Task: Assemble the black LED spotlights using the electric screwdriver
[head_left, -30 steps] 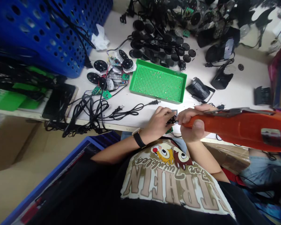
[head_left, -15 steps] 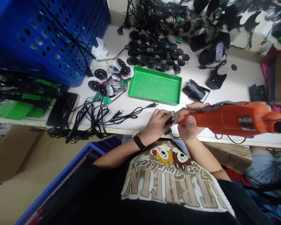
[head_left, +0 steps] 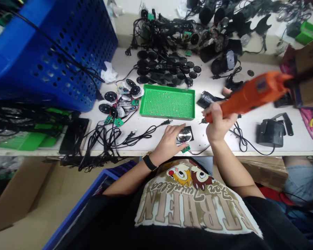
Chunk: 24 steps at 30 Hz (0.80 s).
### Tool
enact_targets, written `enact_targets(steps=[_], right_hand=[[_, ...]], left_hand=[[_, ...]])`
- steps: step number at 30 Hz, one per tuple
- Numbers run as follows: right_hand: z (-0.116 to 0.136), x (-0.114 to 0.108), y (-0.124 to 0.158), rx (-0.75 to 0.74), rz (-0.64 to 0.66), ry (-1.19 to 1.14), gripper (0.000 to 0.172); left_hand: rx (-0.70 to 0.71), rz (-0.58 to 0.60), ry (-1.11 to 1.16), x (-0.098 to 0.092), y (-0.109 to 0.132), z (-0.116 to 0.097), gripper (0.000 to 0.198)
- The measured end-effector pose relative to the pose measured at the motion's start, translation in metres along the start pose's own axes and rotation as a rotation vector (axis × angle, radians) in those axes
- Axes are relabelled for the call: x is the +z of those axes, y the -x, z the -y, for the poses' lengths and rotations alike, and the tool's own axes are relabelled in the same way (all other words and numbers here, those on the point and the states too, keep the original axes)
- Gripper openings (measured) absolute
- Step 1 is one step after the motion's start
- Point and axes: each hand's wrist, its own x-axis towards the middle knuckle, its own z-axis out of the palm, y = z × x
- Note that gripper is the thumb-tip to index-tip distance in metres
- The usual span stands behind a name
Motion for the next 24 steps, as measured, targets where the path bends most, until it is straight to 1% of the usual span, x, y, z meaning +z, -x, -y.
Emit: enact_targets(steps=[2, 4, 6, 7, 8, 9, 10, 12, 13, 15, 18, 20, 22, 24], right_hand=[[-0.01, -0.011, -0.01, 0.034, 0.093, 0.108, 0.046], [-0.015, -0.024, -0.011, 0.012, 0.169, 0.224, 0.058], [-0.016, -0.037, -0.001, -0.073, 0.168, 0.355, 0.067], [-0.014, -0.044, 0.008, -0.128, 0.148, 0.418, 0.067], [-0.013, -0.05, 0.018, -0.17, 0.147, 0.475, 0.062], [-0.012, -0.056, 0.029, -0.187, 0.172, 0.527, 0.052], [-0.011, -0.061, 0.04, -0.171, 0.227, 0.572, 0.041], [-0.01, -0.069, 0.061, -0.056, 0.374, 0.635, 0.022], [-0.01, -0.072, 0.069, 0.02, 0.436, 0.645, 0.018], [-0.009, -0.074, 0.081, 0.141, 0.499, 0.602, 0.02], [-0.002, -0.073, 0.088, 0.231, 0.505, 0.411, 0.026], [0.005, -0.072, 0.088, 0.231, 0.478, 0.295, 0.023], [0.012, -0.072, 0.084, 0.18, 0.455, 0.238, 0.018], [0.017, -0.073, 0.08, 0.115, 0.444, 0.211, 0.015]], left_hand=[[-0.004, 0.016, 0.008, -0.003, -0.002, 0.005, 0.067], [-0.015, 0.017, 0.013, -0.004, -0.005, 0.011, 0.062], [-0.029, 0.023, 0.019, -0.003, -0.008, 0.015, 0.063], [-0.037, 0.03, 0.022, -0.003, -0.009, 0.016, 0.063], [-0.045, 0.036, 0.026, -0.002, -0.01, 0.017, 0.064], [-0.05, 0.038, 0.031, -0.001, -0.011, 0.017, 0.063], [-0.05, 0.033, 0.04, -0.001, -0.01, 0.017, 0.062], [-0.033, -0.008, 0.077, 0.001, -0.008, 0.014, 0.057], [-0.02, -0.04, 0.099, 0.001, -0.006, 0.012, 0.053], [0.006, -0.114, 0.135, 0.002, -0.001, 0.008, 0.044], [0.056, -0.211, 0.158, 0.004, 0.007, 0.0, 0.039], [0.113, -0.259, 0.196, 0.005, 0.011, -0.005, 0.042], [0.163, -0.286, 0.273, 0.005, 0.013, -0.011, 0.047], [0.205, -0.286, 0.388, 0.002, 0.013, -0.016, 0.051]])
